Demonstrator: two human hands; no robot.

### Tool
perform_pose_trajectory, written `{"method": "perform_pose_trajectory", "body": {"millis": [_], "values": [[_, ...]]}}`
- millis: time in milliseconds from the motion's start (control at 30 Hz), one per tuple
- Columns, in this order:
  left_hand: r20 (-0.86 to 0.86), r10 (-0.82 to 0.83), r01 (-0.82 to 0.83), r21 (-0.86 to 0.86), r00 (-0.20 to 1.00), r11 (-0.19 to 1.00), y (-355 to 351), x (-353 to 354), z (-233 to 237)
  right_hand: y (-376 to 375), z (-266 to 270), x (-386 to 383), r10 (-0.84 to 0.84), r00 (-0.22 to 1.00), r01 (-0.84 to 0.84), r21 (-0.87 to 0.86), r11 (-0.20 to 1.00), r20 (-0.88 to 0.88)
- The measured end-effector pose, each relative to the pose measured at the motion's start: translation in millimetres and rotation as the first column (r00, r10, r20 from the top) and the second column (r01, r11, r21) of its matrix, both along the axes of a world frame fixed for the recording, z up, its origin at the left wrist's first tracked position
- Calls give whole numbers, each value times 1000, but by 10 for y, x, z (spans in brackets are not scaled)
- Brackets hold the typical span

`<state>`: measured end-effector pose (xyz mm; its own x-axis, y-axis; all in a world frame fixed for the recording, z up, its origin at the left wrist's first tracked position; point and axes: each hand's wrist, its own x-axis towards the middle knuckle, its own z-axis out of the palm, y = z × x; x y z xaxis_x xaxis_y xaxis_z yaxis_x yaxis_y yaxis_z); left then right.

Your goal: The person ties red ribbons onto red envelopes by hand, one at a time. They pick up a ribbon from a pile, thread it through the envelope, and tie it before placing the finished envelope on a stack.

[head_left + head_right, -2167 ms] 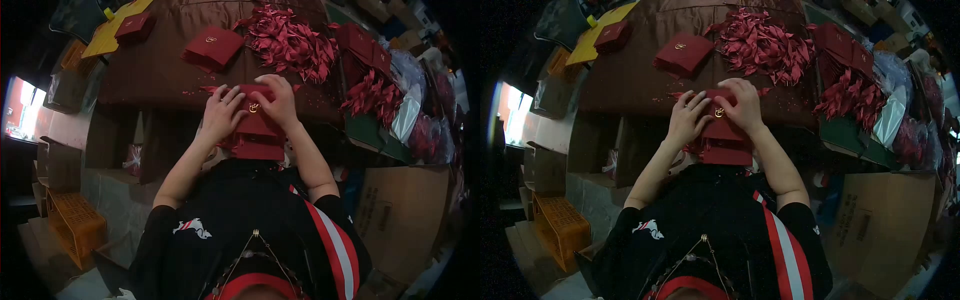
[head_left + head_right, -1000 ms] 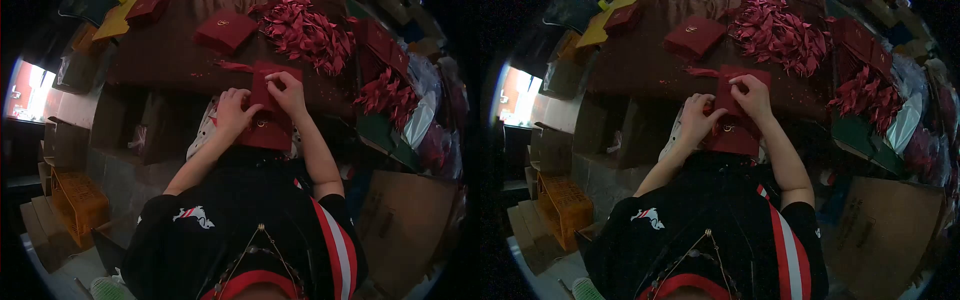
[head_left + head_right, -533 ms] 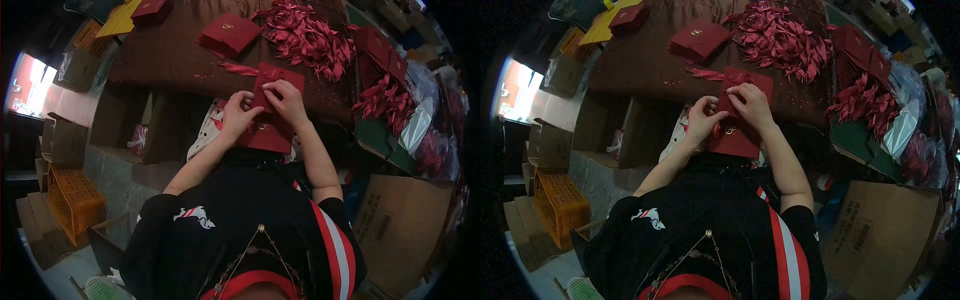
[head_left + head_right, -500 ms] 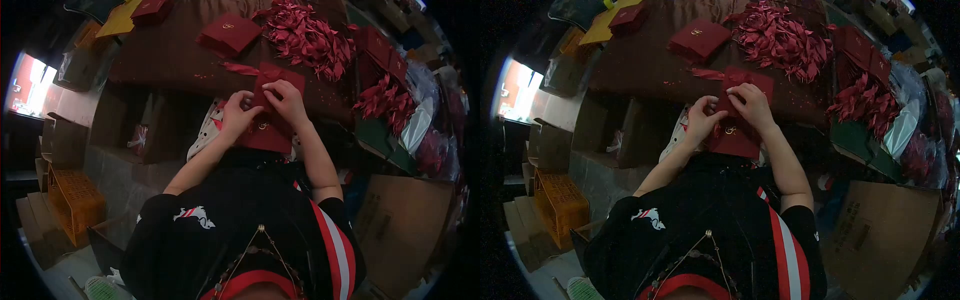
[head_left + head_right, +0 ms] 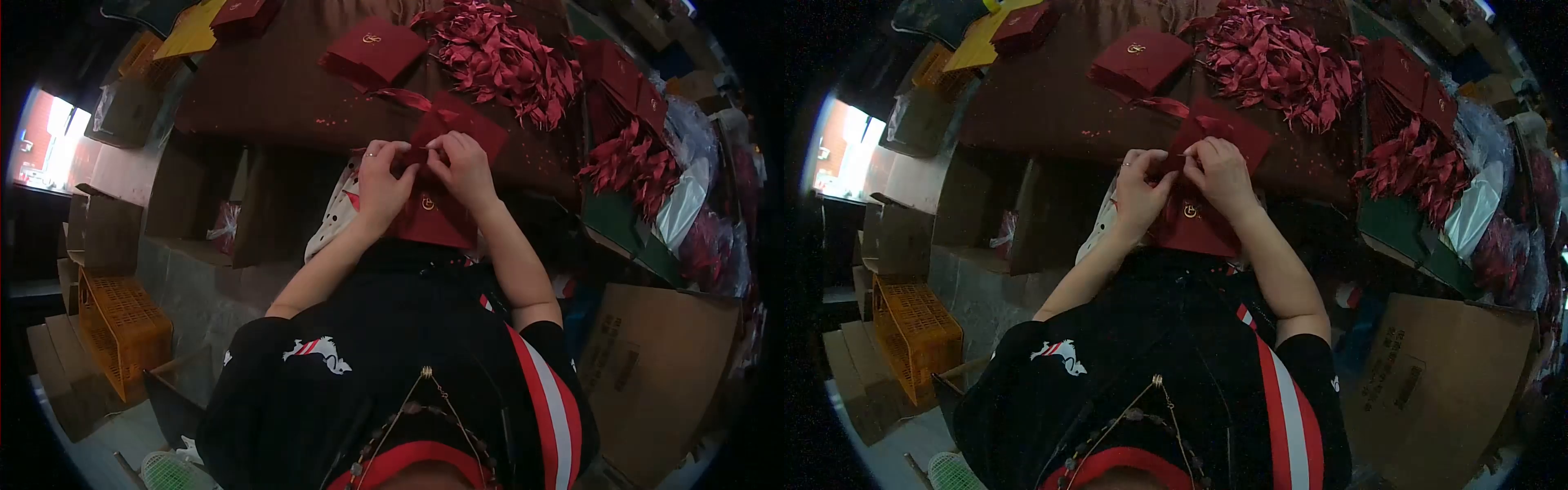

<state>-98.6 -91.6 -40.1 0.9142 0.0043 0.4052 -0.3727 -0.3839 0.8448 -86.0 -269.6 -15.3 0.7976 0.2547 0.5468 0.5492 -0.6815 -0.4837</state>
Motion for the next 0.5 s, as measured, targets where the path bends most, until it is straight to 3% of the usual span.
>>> {"method": "perform_pose_trajectory", "body": {"millis": [200,300,500], "values": [[50,1,-7,125,999,992,-22,-54,49,67,-43,-50,-68,996,68,-11,998,49],[87,26,-34,95,996,995,-33,-40,43,75,0,-63,-88,995,88,-1,996,48],[-39,31,-32,-25,999,999,-38,-28,19,106,29,-92,-1,998,9,136,991,-57]]}}
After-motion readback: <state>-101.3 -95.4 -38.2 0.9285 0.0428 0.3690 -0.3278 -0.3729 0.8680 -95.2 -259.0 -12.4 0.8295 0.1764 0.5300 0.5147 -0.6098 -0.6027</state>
